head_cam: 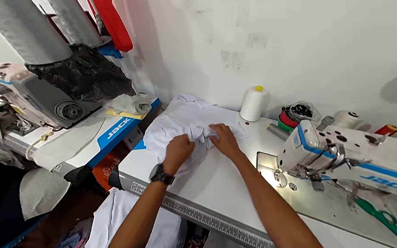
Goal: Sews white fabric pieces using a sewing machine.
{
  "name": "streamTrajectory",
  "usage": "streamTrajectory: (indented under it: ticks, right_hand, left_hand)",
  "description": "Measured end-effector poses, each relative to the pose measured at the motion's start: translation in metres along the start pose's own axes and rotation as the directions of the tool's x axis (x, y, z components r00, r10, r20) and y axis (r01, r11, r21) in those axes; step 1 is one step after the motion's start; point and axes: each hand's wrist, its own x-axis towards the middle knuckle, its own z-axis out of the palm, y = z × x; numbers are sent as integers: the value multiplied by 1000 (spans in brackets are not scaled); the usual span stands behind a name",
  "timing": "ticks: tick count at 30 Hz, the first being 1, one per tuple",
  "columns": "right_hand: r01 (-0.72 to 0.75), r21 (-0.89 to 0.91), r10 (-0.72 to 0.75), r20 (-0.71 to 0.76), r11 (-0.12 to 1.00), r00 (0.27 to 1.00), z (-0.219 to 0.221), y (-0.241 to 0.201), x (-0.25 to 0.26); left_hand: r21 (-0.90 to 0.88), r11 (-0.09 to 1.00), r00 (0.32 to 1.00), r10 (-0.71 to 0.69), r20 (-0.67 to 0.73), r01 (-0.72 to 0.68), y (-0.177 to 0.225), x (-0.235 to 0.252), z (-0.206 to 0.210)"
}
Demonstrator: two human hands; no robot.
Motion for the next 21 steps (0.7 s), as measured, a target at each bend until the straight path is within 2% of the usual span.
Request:
streamTrajectory:
  ticks: [2,4,5,8,9,11,12,14,16,17,19,21]
  right_hand:
    - [67,-16,-67,-29,998,997,8,8,4]
    - [80,-31,-81,-29,996,996,10,12,2]
    - [81,-31,-83,-40,996,996,9,14,2]
    - [109,-45,-113,-84,993,990,7,17,2]
    - [111,-63,-117,-93,992,989,6,17,-1]
    - [70,-114,-81,-101,991,992,0,18,-6]
    - [31,-134,-46,-106,990,993,-5,22,-8]
    - [-16,-136,-4,-150,991,989,-15,36,-12]
    - [-37,-83,20,-191,996,981,-21,46,-15]
    - [-39,-44,30,-200,998,979,-22,47,-14]
    - [-37,31,43,-196,999,980,-22,41,-11]
    - [-65,118,83,-152,991,985,-20,31,-14]
  left_hand:
    - [-102,978,983,-186,-14,183,-32,3,-16]
    - [-52,972,960,-235,-150,230,-43,-4,-18]
    - [-7,985,967,-170,-190,172,-35,-7,-13]
    - [160,981,980,135,-145,-112,8,-1,17]
    - [230,963,976,175,-132,-141,16,3,27]
    - [250,966,992,83,-95,-57,14,10,27]
    - [182,983,995,3,-95,14,5,12,18]
    - [-92,987,983,-138,-116,128,-25,12,-2]
    - [-335,933,959,-204,-195,130,-51,2,-2]
    - [-342,937,963,-158,-218,76,-53,-7,3]
    - [-160,986,981,5,-195,-37,-41,-24,20]
    - [35,996,973,86,-214,-80,-27,-34,36]
